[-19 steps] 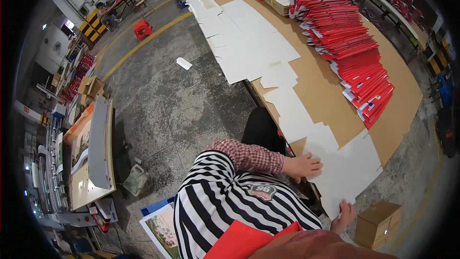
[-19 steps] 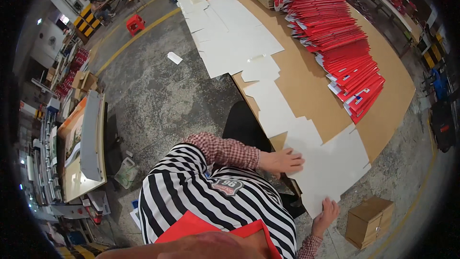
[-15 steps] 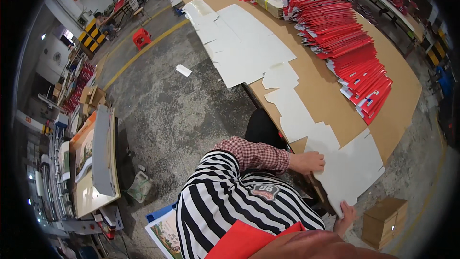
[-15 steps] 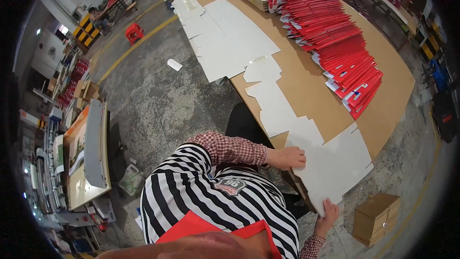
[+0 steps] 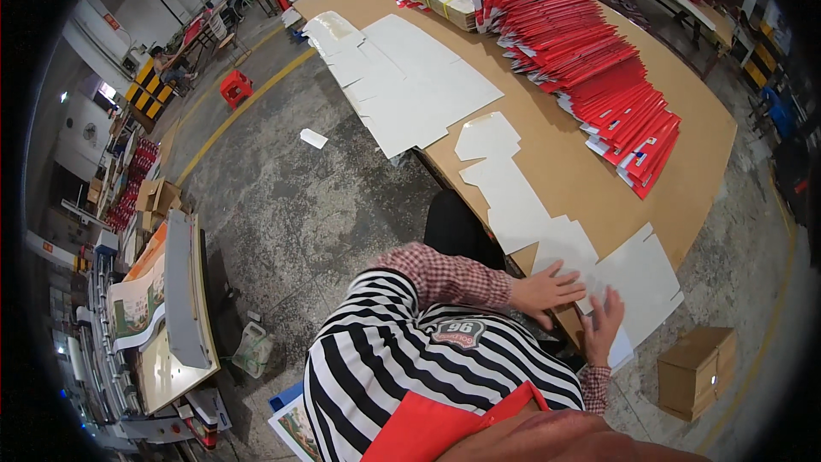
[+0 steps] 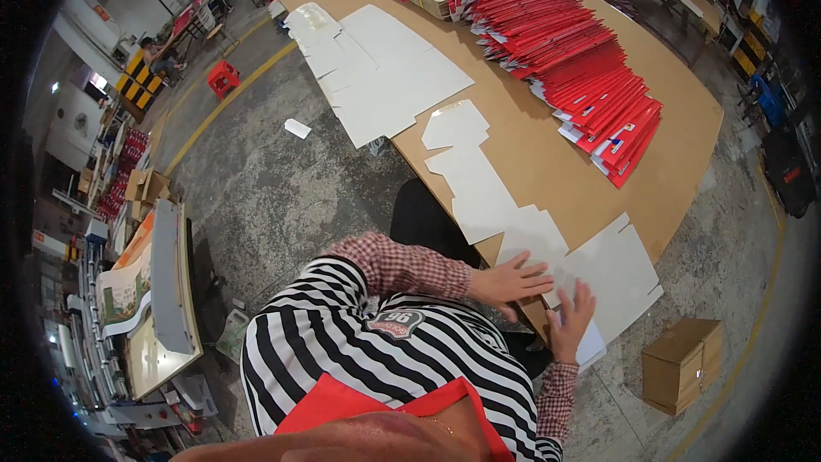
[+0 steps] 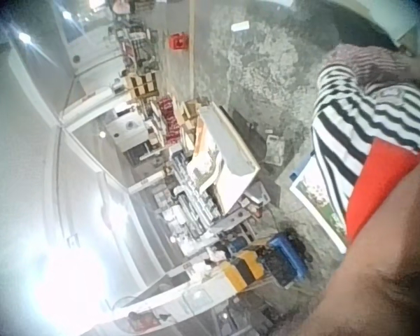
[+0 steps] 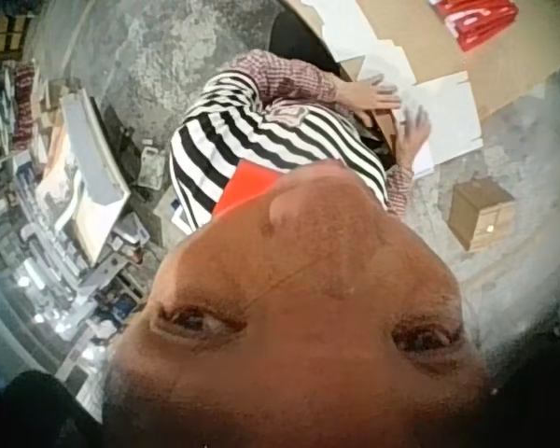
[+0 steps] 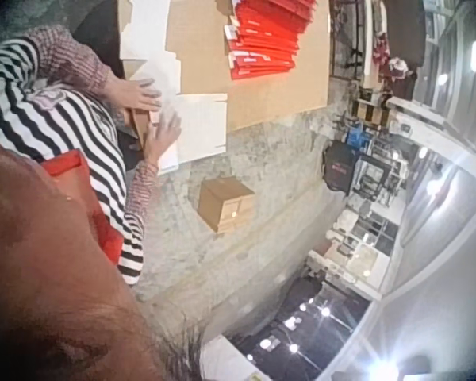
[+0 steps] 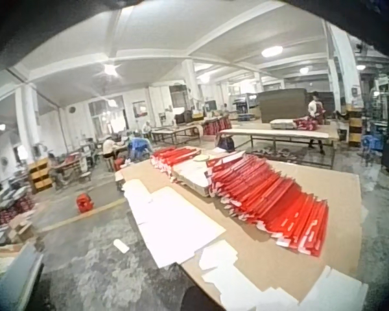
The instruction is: The person repeatedly folds flat white cardboard pieces into small red-and-white boxes on a large table. They pick up each piece, fold the sides and flaps, and place the finished boxes into a growing stack. The process is continuous and repetitive throughout the clip.
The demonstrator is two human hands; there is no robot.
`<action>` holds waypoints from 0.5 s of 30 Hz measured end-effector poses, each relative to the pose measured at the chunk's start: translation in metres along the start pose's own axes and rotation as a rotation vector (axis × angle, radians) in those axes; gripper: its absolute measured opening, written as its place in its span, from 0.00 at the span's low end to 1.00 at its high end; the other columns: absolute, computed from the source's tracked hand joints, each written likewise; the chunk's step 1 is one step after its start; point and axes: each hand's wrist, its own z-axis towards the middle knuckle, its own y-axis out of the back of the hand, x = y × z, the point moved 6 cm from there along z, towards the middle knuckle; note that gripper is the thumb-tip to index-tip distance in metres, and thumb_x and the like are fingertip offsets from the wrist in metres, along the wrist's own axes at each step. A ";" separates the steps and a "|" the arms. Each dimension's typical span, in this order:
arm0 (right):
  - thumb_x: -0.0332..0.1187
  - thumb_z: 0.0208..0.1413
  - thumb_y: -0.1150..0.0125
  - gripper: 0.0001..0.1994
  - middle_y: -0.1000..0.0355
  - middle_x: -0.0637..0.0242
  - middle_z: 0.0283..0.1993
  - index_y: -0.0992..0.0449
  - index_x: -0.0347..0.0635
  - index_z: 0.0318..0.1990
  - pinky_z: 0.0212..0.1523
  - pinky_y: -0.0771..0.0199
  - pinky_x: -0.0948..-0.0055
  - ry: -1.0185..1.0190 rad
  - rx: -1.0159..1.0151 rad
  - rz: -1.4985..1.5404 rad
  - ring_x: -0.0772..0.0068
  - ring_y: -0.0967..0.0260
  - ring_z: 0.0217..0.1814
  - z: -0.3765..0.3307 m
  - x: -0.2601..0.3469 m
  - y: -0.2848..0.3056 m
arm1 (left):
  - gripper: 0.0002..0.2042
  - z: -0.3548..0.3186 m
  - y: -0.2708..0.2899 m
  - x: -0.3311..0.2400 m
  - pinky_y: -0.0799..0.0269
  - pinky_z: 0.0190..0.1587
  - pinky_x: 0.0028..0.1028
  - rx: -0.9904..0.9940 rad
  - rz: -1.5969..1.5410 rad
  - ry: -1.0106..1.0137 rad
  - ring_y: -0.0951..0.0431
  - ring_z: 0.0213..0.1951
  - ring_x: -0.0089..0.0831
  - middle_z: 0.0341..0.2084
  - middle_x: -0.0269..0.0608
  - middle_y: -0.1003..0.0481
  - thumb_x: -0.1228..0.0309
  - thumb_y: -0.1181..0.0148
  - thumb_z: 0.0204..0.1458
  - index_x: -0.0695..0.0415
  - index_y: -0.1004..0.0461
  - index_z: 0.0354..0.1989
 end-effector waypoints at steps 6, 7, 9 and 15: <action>0.53 0.63 0.50 0.25 0.38 0.62 0.70 0.28 0.53 0.62 0.75 0.65 0.43 0.038 0.121 0.126 0.48 0.54 0.77 -0.005 -0.006 -0.015 | 0.22 -0.027 0.003 0.092 0.35 0.51 0.43 0.091 -0.329 0.487 0.29 0.49 0.40 0.44 0.37 0.26 0.60 0.33 0.44 0.53 0.26 0.49; 0.53 0.63 0.51 0.25 0.38 0.61 0.70 0.28 0.53 0.62 0.75 0.66 0.43 0.036 0.138 0.117 0.48 0.55 0.77 -0.004 -0.006 -0.016 | 0.20 -0.026 0.011 0.102 0.35 0.51 0.43 0.028 -0.419 0.658 0.28 0.47 0.40 0.42 0.36 0.25 0.62 0.33 0.43 0.52 0.25 0.46; 0.51 0.63 0.48 0.25 0.40 0.62 0.72 0.28 0.53 0.63 0.75 0.68 0.42 0.049 0.165 0.061 0.48 0.56 0.77 -0.006 -0.006 -0.021 | 0.19 -0.018 -0.001 0.083 0.35 0.50 0.42 -0.079 -0.015 0.413 0.28 0.48 0.38 0.42 0.36 0.25 0.63 0.34 0.42 0.51 0.25 0.44; 0.43 0.59 0.40 0.28 0.49 0.54 0.75 0.33 0.48 0.66 0.75 0.68 0.42 -0.095 -0.025 -0.151 0.49 0.57 0.78 -0.022 0.016 0.024 | 0.39 -0.008 -0.025 -0.017 0.53 0.63 0.70 0.129 -0.073 0.033 0.47 0.69 0.54 0.68 0.43 0.42 0.49 0.35 0.47 0.45 0.41 0.67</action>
